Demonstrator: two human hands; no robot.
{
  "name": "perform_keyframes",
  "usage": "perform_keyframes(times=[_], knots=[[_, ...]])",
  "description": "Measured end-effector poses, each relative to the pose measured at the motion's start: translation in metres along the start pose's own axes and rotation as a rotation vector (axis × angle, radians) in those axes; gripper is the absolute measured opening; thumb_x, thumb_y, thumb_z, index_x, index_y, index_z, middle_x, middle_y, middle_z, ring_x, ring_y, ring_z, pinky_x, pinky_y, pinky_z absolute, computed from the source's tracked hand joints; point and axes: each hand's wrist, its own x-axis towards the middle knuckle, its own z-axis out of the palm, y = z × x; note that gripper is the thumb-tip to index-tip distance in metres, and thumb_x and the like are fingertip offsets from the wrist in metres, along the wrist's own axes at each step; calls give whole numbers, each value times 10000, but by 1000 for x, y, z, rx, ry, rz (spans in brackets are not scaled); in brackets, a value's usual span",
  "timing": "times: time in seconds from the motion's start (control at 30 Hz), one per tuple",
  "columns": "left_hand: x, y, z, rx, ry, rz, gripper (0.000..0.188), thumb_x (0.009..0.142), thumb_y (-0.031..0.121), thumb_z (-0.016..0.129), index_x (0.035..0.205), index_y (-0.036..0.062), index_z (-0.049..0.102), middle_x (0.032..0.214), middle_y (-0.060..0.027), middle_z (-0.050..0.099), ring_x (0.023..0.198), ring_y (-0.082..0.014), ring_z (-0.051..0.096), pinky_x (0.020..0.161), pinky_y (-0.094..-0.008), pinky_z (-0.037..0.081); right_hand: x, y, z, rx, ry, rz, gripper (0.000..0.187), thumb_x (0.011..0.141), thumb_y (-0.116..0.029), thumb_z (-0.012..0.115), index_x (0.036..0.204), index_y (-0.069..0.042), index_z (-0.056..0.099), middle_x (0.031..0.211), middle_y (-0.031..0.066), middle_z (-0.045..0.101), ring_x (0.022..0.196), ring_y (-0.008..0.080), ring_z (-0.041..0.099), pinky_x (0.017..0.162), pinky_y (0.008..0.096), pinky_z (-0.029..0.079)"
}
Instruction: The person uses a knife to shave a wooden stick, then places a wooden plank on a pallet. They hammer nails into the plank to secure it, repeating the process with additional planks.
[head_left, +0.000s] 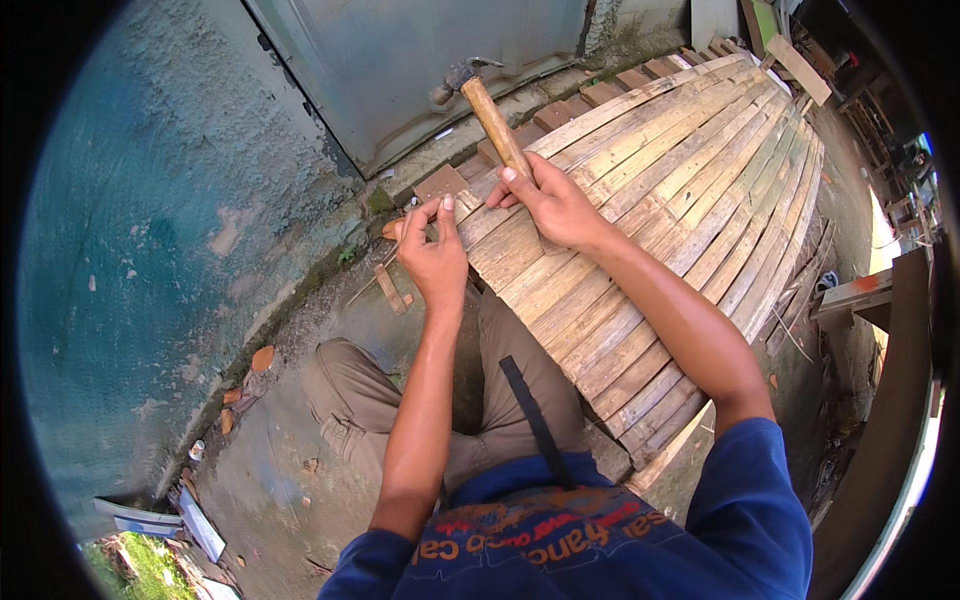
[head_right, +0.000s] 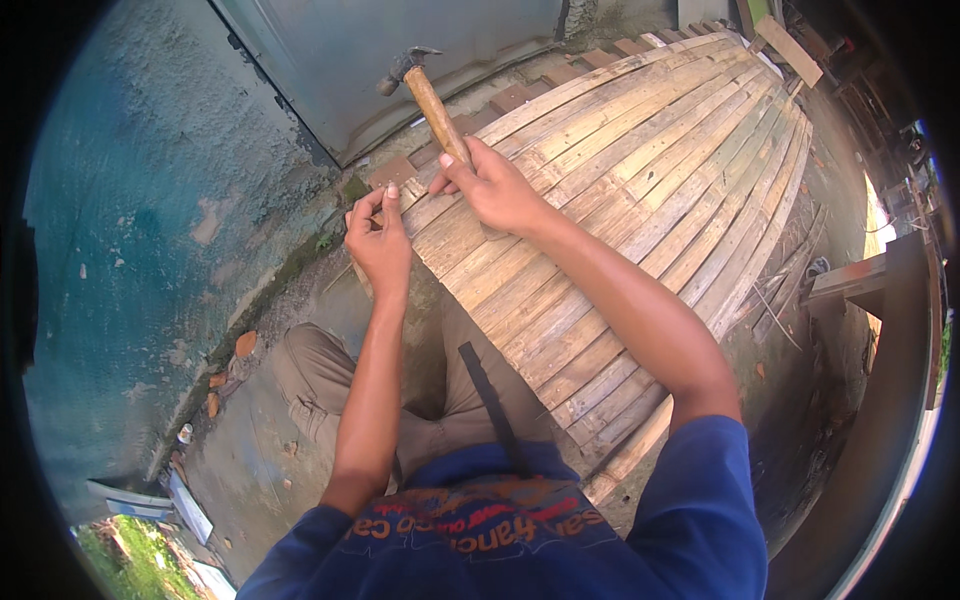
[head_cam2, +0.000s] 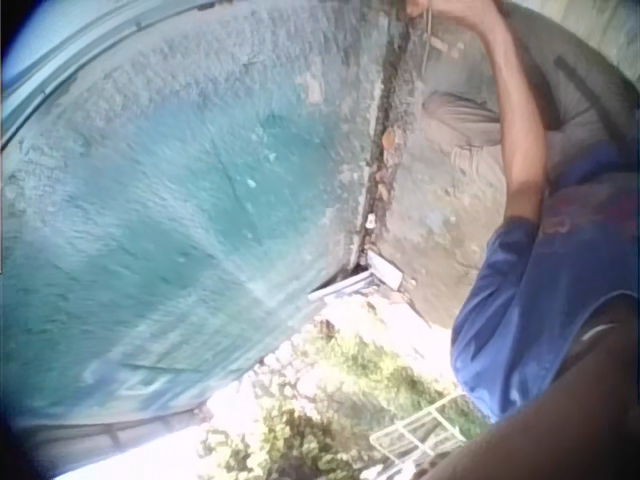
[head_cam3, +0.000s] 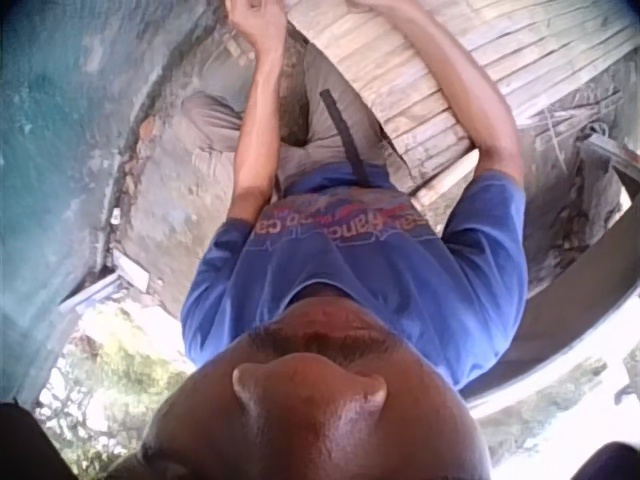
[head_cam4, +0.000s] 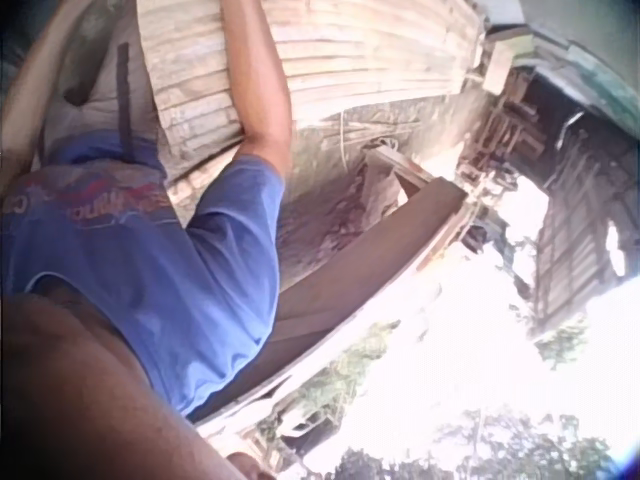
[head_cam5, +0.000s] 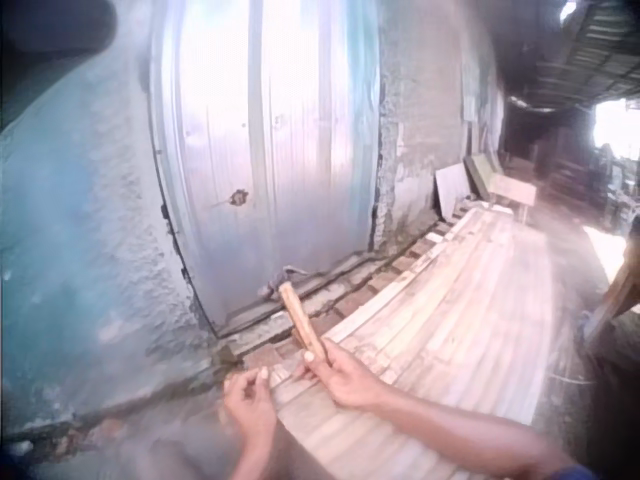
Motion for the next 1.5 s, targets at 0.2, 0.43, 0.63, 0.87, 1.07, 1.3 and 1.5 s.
perform_keyframes(times=[0.2,0.43,0.63,0.87,1.07,1.3,1.5], knots=[[-1,1,1,9,-6,-92,201,957,187,738,958,-14,725,899,-97,655,866,-192,577,816,-342,469,-4,-2,-1,44,-11,-16,333,1111,-263,451,1231,36,533,980,97,686,963,156,660,889,318,526],[0,-2,1,8,-10,-98,230,964,209,733,947,-20,724,886,-96,670,844,-193,582,801,-342,478,-5,1,-1,35,-6,5,370,1107,-273,464,1290,42,528,970,94,690,948,154,656,877,314,519],[1,0,-2,12,-34,-19,205,953,192,734,945,-13,730,865,-95,695,863,-217,584,813,-362,473,-6,3,0,32,25,21,355,1083,-275,501,1230,45,545,952,102,725,908,175,665,861,339,530],[8,5,-8,44,-75,87,163,928,152,749,946,-9,732,881,-110,709,866,-234,601,789,-363,481,-16,-20,9,85,74,78,318,1093,-278,490,1215,10,551,884,61,667,800,151,639,751,331,546],[8,5,-7,69,-86,104,139,901,125,759,911,-8,722,865,-115,690,858,-288,586,809,-392,472,-54,-49,3,-331,76,-23,324,1067,-299,546,1142,16,562,746,72,573,636,155,490,609,334,422],[9,5,-8,73,-80,153,139,897,124,763,924,-6,724,868,-103,701,832,-254,575,769,-371,463,-84,-71,6,-497,-89,39,324,1053,-252,533,1163,52,526,728,254,617,695,410,640,656,486,461],[9,7,-8,56,-73,141,96,878,87,760,908,-2,735,867,-125,696,848,-302,586,792,-405,469,-93,-81,1,-533,-114,71,304,1052,-214,540,1203,47,501,731,252,619,687,415,641,639,480,462]])
